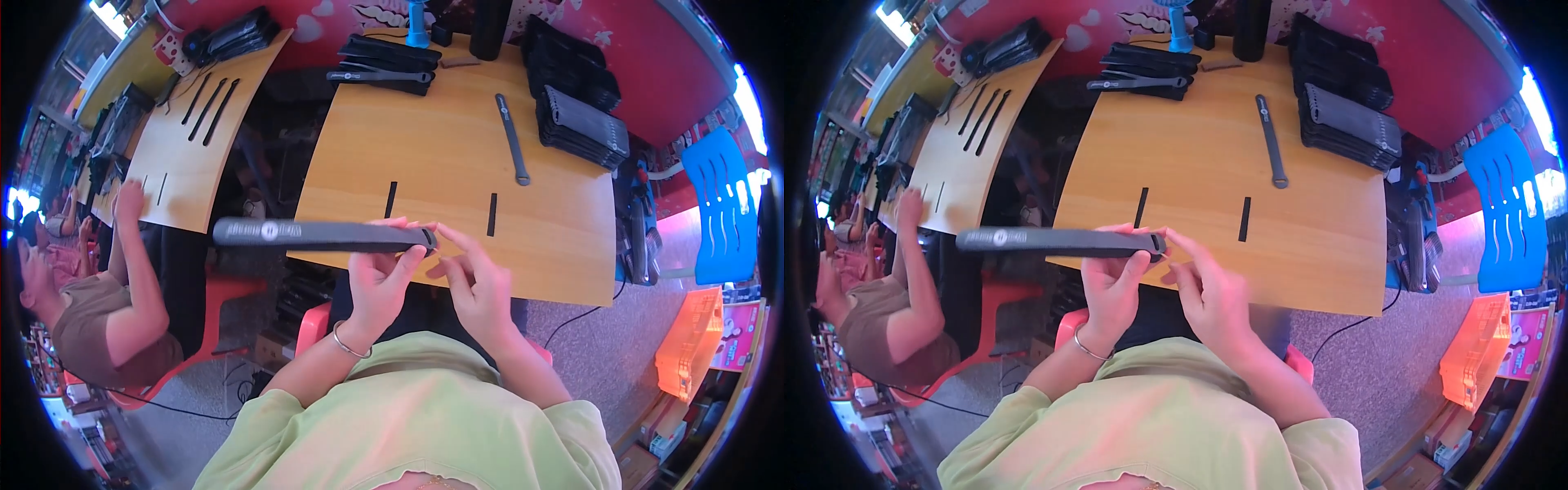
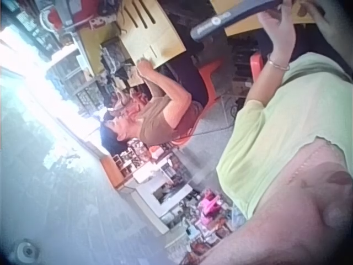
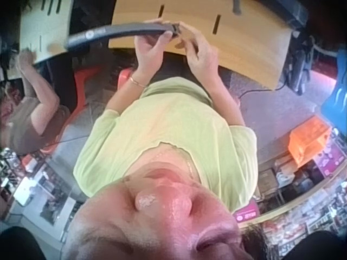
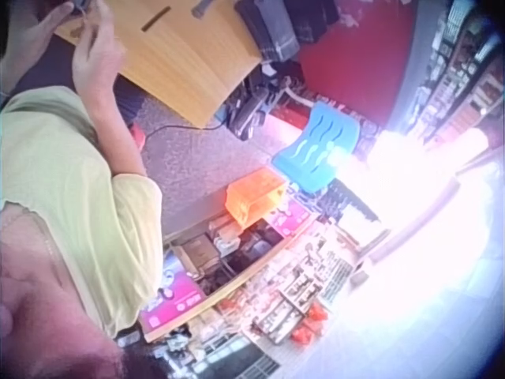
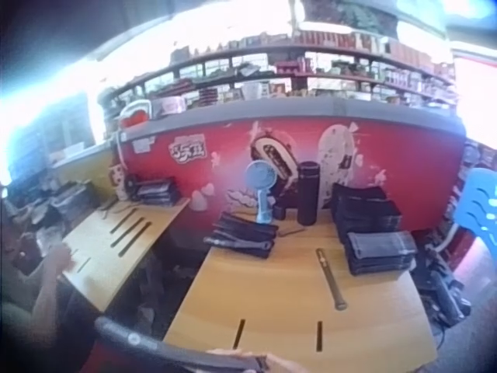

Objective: Assembling black flexible straps by inserting small plastic connector pins into pre-punched holes.

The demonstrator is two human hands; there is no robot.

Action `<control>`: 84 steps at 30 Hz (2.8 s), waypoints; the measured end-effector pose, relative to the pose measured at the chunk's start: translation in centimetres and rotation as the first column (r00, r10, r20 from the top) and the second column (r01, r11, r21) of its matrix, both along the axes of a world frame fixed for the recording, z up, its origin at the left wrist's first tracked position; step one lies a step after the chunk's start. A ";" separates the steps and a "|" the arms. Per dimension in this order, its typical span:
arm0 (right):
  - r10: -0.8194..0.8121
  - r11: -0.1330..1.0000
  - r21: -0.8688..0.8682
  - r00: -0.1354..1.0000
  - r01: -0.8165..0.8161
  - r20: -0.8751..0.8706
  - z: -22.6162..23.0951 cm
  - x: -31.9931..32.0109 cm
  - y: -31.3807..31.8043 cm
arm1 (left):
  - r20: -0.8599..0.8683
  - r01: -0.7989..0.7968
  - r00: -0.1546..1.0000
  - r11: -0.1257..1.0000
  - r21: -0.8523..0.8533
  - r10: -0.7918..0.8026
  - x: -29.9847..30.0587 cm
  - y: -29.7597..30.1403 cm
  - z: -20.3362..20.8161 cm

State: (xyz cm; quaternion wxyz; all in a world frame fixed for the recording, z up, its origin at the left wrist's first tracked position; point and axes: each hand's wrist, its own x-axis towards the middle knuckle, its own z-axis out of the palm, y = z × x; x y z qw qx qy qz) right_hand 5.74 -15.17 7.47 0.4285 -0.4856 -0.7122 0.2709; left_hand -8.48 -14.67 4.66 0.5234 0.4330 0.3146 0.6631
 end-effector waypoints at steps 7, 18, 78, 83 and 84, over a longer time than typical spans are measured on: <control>-0.083 0.776 -0.508 0.738 -0.374 -0.669 0.0 -0.4 0.1 | -0.161 -0.035 0.986 0.994 0.107 0.052 0.1 -0.5 -0.1; 0.070 0.996 -0.049 0.989 -0.077 -0.129 -0.5 -1.2 0.6 | -0.080 0.158 0.981 0.967 -0.199 -0.177 -1.6 0.5 1.1; -0.263 0.883 0.387 0.963 0.266 -0.061 7.5 8.7 18.0 | 0.072 0.617 0.687 0.527 -0.584 -0.723 -15.0 -4.1 0.7; -0.380 0.784 0.572 0.915 0.240 0.137 5.6 9.6 20.0 | 0.094 0.527 0.784 0.578 -0.623 -0.613 -15.8 -6.2 -1.4; -0.355 0.735 0.668 0.906 0.118 0.231 3.5 9.8 20.7 | 0.158 0.567 0.788 0.603 -0.560 -0.595 -14.7 -5.7 -1.5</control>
